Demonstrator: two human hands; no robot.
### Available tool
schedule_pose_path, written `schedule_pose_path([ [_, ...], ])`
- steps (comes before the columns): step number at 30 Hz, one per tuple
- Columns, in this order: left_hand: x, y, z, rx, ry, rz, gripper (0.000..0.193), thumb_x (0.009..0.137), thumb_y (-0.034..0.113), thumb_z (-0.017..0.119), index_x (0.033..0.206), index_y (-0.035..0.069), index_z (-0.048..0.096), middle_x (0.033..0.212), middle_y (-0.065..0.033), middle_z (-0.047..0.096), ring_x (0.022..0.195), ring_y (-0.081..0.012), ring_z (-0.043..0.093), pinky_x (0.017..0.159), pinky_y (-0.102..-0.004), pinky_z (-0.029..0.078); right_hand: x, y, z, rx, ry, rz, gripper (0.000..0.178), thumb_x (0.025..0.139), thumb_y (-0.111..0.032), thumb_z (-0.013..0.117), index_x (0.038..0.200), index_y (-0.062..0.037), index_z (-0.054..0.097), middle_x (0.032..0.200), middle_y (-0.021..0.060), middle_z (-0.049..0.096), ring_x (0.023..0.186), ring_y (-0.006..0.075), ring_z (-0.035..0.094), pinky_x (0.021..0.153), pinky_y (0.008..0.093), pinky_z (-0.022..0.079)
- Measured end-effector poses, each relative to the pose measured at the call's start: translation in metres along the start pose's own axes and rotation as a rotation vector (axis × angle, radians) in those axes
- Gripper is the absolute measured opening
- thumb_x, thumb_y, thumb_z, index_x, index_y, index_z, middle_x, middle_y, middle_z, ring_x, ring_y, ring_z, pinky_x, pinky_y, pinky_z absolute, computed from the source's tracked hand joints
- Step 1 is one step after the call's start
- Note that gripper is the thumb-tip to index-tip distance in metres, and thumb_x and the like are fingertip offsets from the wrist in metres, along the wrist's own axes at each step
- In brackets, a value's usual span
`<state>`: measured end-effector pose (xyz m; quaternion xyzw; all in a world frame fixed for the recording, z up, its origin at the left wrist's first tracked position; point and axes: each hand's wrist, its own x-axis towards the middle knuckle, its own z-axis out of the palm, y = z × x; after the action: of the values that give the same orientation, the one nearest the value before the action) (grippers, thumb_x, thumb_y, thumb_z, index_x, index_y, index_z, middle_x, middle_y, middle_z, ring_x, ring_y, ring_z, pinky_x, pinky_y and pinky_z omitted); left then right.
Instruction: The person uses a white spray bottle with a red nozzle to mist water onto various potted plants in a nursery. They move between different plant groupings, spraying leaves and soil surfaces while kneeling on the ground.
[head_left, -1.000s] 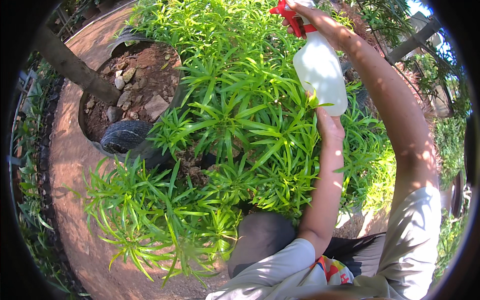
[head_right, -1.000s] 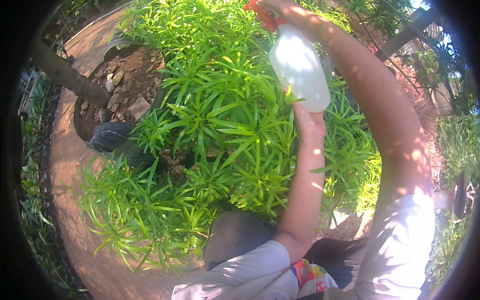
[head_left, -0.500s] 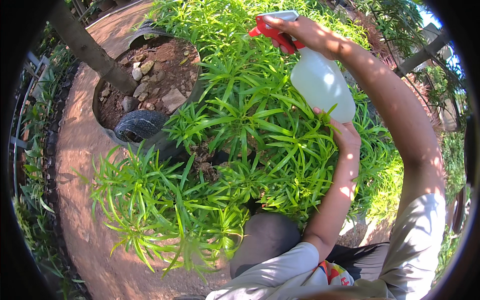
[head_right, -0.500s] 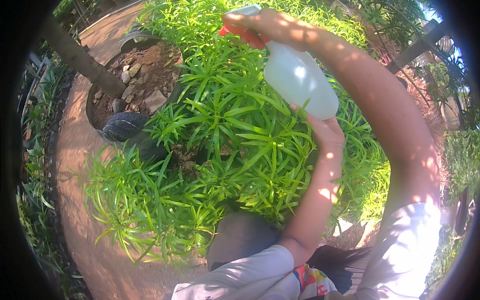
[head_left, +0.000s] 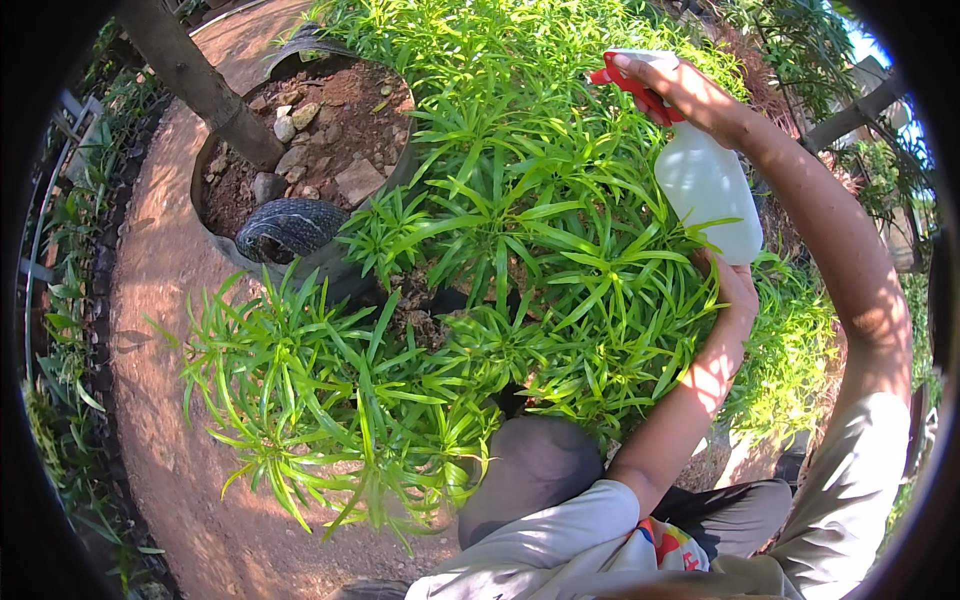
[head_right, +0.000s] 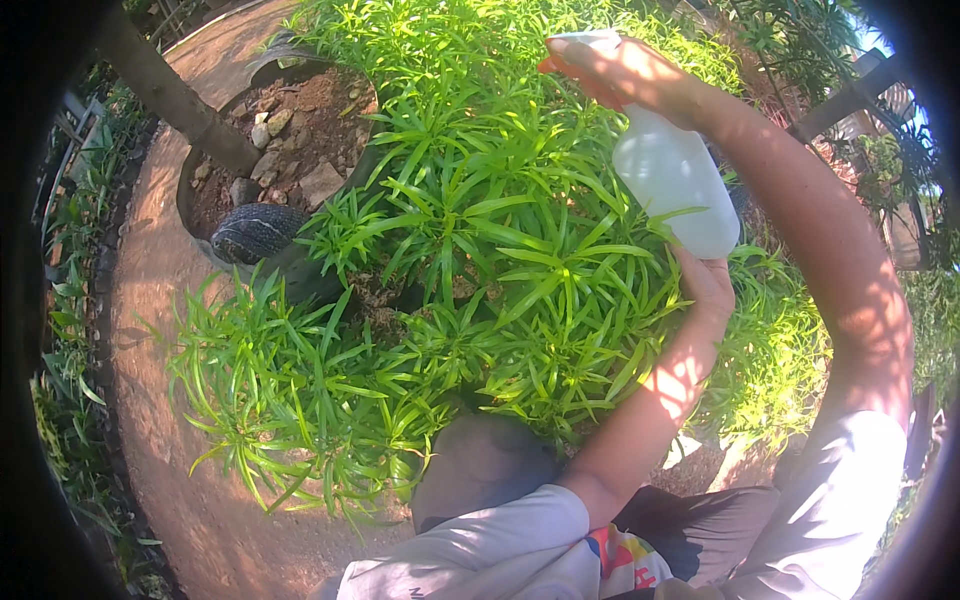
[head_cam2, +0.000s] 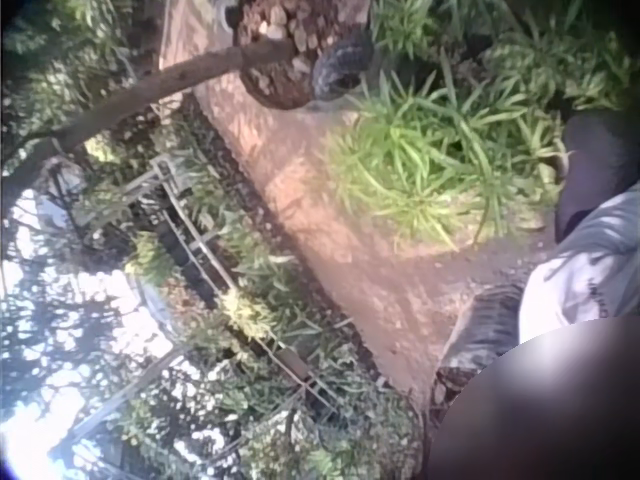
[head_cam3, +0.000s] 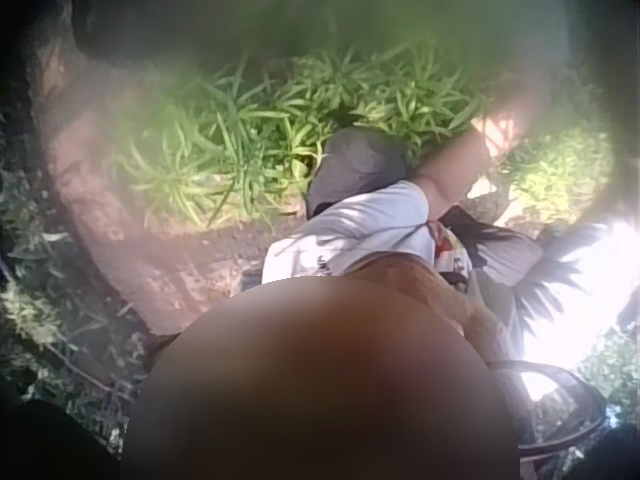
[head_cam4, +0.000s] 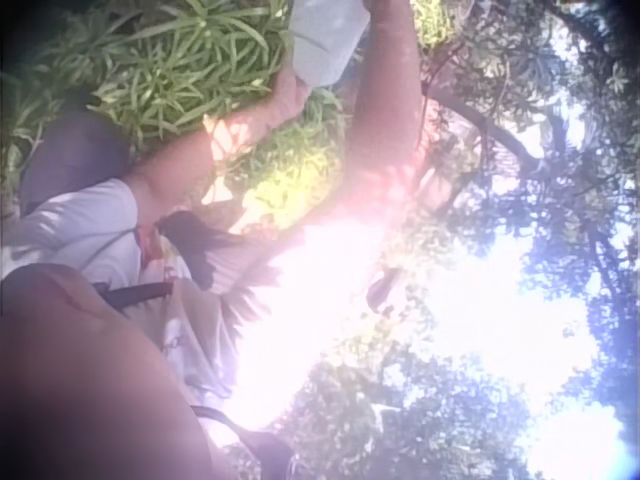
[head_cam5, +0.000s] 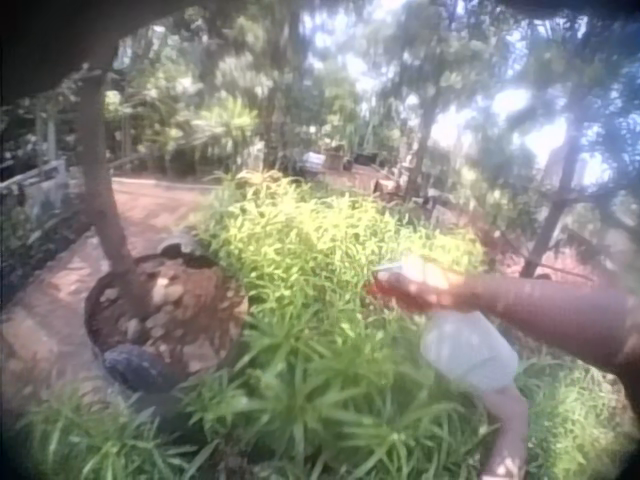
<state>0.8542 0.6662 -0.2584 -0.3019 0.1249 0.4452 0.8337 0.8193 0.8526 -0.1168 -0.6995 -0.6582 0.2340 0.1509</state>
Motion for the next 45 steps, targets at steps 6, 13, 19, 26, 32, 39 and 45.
schedule_pose_path([
  [6,-0.034,-0.036,-0.026,-0.018,0.003,-0.132,0.066,0.097,0.051,0.041,0.142,0.005,0.028,0.142,-0.009,0.039,0.128,-0.0209,0.042,0.109,-0.0381,0.037,-0.025,0.033,0.005,-0.042,-0.132,0.125,0.059,0.091,-0.059,0.045,0.124,-0.0117,0.056,0.071,0.002,0.053,0.063,0.0123,0.049,0.065,0.0284,0.045],
  [13,-0.06,-0.041,-0.059,0.064,0.166,-0.26,0.065,0.093,0.056,0.046,0.139,0.01,0.037,0.131,-0.0037,0.049,0.119,-0.0172,0.046,0.101,-0.0342,0.038,-0.071,0.051,0.017,0.043,-0.116,0.425,0.061,0.092,-0.061,0.04,0.119,-0.0097,0.059,0.074,0.0019,0.056,0.066,0.0122,0.049,0.065,0.0298,0.043],
  [19,-0.083,-0.032,-0.103,-0.516,0.361,-0.538,0.065,0.09,0.052,0.055,0.137,0.011,0.037,0.121,-0.0024,0.052,0.106,-0.0158,0.05,0.085,-0.0319,0.045,-0.095,0.054,0.03,0.174,-0.066,0.391,0.055,0.092,-0.059,0.044,0.103,-0.0093,0.063,0.073,-0.0006,0.055,0.064,0.0092,0.049,0.058,0.0267,0.04],
  [26,-0.084,-0.069,-0.158,0.009,0.157,-0.35,0.06,0.091,0.049,0.055,0.134,0.01,0.04,0.116,-0.0043,0.053,0.103,-0.0166,0.052,0.086,-0.0341,0.046,-0.123,0.071,0.027,0.272,0.095,0.506,0.056,0.091,-0.061,0.043,0.105,-0.0107,0.064,0.067,-0.0033,0.046,0.058,0.0084,0.043,0.056,0.0255,0.036],
  [32,-0.09,-0.091,-0.188,0.144,0.085,-0.291,0.056,0.092,0.047,0.054,0.132,0.009,0.042,0.113,-0.0059,0.054,0.1,-0.0173,0.054,0.086,-0.036,0.048,-0.148,0.085,0.017,0.248,0.175,0.566,0.053,0.094,-0.058,0.043,0.097,-0.0077,0.06,0.067,-0.0018,0.051,0.059,0.0061,0.048,0.055,0.0231,0.04],
  [39,-0.108,-0.096,-0.203,0.176,-0.033,-0.394,0.046,0.094,0.043,0.05,0.124,0.008,0.046,0.11,-0.0059,0.055,0.099,-0.017,0.055,0.085,-0.0358,0.049,-0.182,0.093,0.028,0.284,0.227,0.609,0.053,0.093,-0.058,0.046,0.083,-0.0067,0.058,0.061,-0.0008,0.051,0.054,0.0088,0.049,0.051,0.0257,0.038],
  [45,-0.117,-0.083,-0.205,0.205,-0.173,-0.501,0.039,0.096,0.04,0.046,0.116,0.006,0.05,0.107,-0.0056,0.056,0.099,-0.0165,0.057,0.085,-0.0352,0.051,-0.211,0.108,0.013,0.178,0.34,0.722,0.056,0.092,-0.06,0.046,0.089,-0.0064,0.062,0.06,0.0001,0.051,0.054,0.0098,0.048,0.051,0.0268,0.038],
])
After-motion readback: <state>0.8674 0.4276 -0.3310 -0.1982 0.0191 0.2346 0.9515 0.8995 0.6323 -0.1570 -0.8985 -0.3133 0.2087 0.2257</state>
